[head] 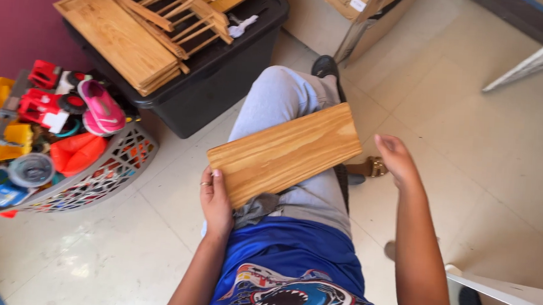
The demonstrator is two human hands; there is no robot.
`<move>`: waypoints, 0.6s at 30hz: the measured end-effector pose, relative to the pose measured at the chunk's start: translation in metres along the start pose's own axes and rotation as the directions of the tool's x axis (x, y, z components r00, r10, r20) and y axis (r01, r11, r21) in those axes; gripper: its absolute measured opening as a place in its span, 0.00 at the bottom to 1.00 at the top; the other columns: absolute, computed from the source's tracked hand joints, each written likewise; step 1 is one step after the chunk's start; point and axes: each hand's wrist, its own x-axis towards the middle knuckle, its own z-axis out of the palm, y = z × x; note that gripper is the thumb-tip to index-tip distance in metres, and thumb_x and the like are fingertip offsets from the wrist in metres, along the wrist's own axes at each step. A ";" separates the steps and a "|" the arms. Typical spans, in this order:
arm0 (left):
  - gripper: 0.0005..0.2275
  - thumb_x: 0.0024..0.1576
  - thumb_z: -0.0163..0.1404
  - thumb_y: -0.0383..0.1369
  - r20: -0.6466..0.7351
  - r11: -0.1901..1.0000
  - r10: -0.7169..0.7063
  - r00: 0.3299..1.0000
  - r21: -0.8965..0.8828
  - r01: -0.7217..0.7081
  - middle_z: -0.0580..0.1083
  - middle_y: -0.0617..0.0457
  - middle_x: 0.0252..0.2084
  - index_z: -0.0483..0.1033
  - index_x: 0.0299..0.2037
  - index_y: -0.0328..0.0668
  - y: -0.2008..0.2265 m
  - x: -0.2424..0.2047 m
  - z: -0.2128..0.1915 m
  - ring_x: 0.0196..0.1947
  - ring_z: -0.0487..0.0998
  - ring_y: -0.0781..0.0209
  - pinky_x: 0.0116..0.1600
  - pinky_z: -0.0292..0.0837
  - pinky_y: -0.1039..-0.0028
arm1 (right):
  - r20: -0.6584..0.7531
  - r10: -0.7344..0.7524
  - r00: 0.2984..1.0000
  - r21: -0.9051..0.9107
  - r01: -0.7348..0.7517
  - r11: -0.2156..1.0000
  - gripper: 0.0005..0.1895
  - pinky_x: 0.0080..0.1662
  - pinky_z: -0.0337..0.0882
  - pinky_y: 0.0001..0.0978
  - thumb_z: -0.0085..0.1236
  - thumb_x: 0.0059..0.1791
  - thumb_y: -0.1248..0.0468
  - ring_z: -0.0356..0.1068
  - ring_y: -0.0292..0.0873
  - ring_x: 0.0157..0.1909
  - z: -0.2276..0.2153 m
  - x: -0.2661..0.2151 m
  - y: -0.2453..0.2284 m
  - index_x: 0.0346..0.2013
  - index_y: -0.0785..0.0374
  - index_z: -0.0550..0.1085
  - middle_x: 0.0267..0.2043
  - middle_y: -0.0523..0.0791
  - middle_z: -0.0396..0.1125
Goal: Sanding a rectangular wooden board with sandpaper while sitting in a workspace.
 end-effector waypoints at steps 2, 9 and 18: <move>0.15 0.69 0.41 0.36 0.010 1.000 0.014 1.000 0.014 -0.014 0.75 0.50 0.54 0.70 0.61 0.36 0.003 -0.001 0.001 0.53 0.74 0.67 0.60 0.69 0.75 | 0.212 0.149 0.966 0.334 -0.215 0.918 0.37 0.59 0.67 0.40 0.50 0.52 0.39 0.66 0.47 0.64 0.018 0.031 0.015 0.63 0.64 0.66 0.63 0.49 0.67; 0.18 0.70 0.37 0.38 -0.016 0.980 0.025 1.000 0.198 -0.021 0.74 0.47 0.56 0.69 0.62 0.33 0.002 0.002 -0.009 0.55 0.72 0.64 0.62 0.66 0.73 | 0.569 0.187 0.801 0.424 -0.481 0.767 0.36 0.59 0.69 0.41 0.45 0.53 0.38 0.68 0.40 0.62 0.044 0.053 -0.025 0.64 0.62 0.69 0.63 0.45 0.69; 0.21 0.70 0.30 0.39 0.406 0.964 -0.020 0.913 0.250 -0.090 0.69 0.45 0.63 0.65 0.66 0.37 -0.045 0.046 -0.006 0.63 0.69 0.56 0.68 0.61 0.67 | 0.496 0.083 0.864 0.553 -0.388 0.737 0.36 0.52 0.76 0.37 0.52 0.51 0.40 0.74 0.40 0.55 -0.066 -0.013 -0.051 0.61 0.64 0.71 0.57 0.47 0.72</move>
